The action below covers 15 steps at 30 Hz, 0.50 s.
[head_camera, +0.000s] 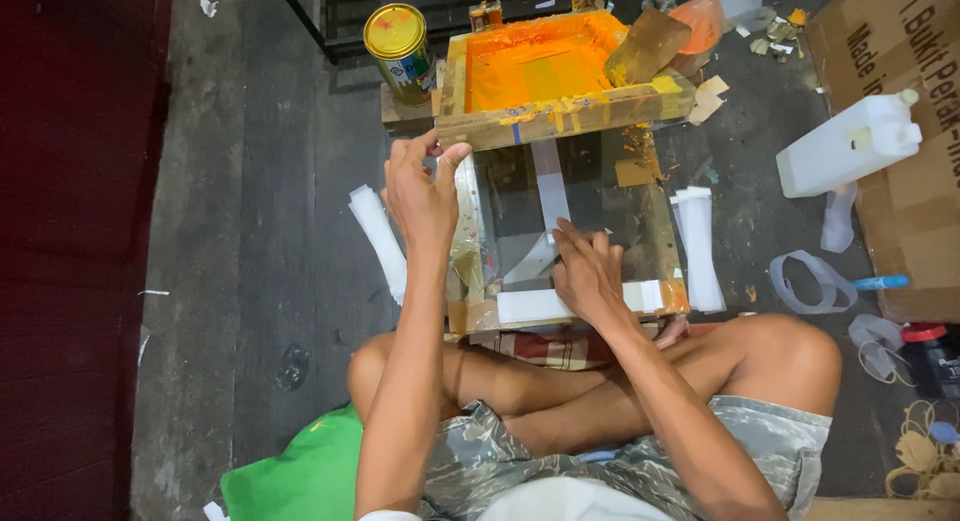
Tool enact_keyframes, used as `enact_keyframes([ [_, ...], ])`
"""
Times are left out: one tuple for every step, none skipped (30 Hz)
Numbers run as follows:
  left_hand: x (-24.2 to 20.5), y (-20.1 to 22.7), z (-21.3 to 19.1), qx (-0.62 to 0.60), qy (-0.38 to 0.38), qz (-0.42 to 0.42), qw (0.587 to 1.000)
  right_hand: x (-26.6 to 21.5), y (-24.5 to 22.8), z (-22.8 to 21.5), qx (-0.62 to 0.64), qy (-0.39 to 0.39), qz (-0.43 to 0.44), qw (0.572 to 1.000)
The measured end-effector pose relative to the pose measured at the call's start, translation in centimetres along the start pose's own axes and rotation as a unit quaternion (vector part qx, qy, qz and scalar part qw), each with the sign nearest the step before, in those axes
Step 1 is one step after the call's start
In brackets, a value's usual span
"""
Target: The person sits cross-legged on the floor and performs screen printing. They place a white fabric under a screen, use a squeegee to spread orange ink across the screen, and then lift the screen to reveal the printed fabric.
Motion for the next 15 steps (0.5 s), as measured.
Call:
enact_keyframes([
  [0.0, -0.1, 0.0, 0.0, 0.0, 0.0, 1.0, -0.1, 0.0, 0.0, 0.001, 0.0, 0.0, 1.0],
  [0.0, -0.1, 0.1, 0.002, -0.001, 0.002, 1.0, -0.2, -0.1, -0.1, 0.006, 0.011, -0.004, 1.0],
  [0.0, -0.2, 0.1, 0.003, -0.002, 0.003, 1.0, -0.4, -0.2, -0.3, 0.012, 0.021, -0.009, 1.0],
  [0.0, -0.2, 0.1, 0.003, -0.002, 0.003, 1.0, -0.5, -0.2, -0.2, 0.012, 0.021, -0.009, 1.0],
  [0.0, -0.2, 0.1, 0.004, -0.002, 0.003, 1.0, -0.5, -0.1, -0.1, 0.018, 0.022, -0.007, 1.0],
  [0.0, -0.2, 0.1, 0.005, -0.003, 0.002, 1.0, -0.6, -0.1, -0.1, 0.023, 0.024, -0.005, 0.999],
  [-0.1, -0.3, 0.1, 0.005, -0.003, 0.002, 1.0, -0.7, 0.0, -0.2, 0.023, 0.023, -0.005, 0.999],
  [-0.2, -0.4, 0.2, 0.004, -0.005, 0.0, 1.0, -0.8, 0.0, -0.5, 0.028, 0.033, -0.004, 0.999],
  [-0.2, -0.5, 0.3, 0.003, -0.008, -0.002, 1.0, -1.0, 0.1, -0.8, 0.033, 0.042, -0.003, 0.999],
  [-0.5, -0.7, 0.3, 0.004, -0.009, -0.003, 1.0, -1.2, 0.6, -0.3, 0.033, 0.041, -0.002, 0.999],
  [-0.9, -1.2, 0.7, 0.014, -0.029, -0.017, 0.999, -1.7, 0.9, -0.7, 0.049, 0.092, -0.019, 0.994],
  [-1.3, -1.7, 1.1, 0.024, -0.049, -0.031, 0.998, -2.3, 1.2, -1.0, 0.065, 0.144, -0.037, 0.987],
  [-2.1, -2.1, 1.3, 0.025, -0.051, -0.033, 0.998, -2.9, 1.9, -0.6, 0.067, 0.141, -0.036, 0.987],
  [-3.0, -2.9, 1.7, 0.04, -0.072, -0.051, 0.995, -3.6, 2.5, -0.5, 0.064, 0.161, -0.038, 0.984],
  [-4.0, -3.7, 2.2, 0.054, -0.093, -0.069, 0.992, -4.4, 3.2, -0.4, 0.061, 0.182, -0.04, 0.981],
])
Point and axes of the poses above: each hand's wrist, its own x-axis towards the middle knuckle, its own z-axis out of the palm, y = z × x, the point moved 9 cm from there along x, towards the middle knuckle, and after that the axes turned 8 degrees about -y, right-handed, at the moved point
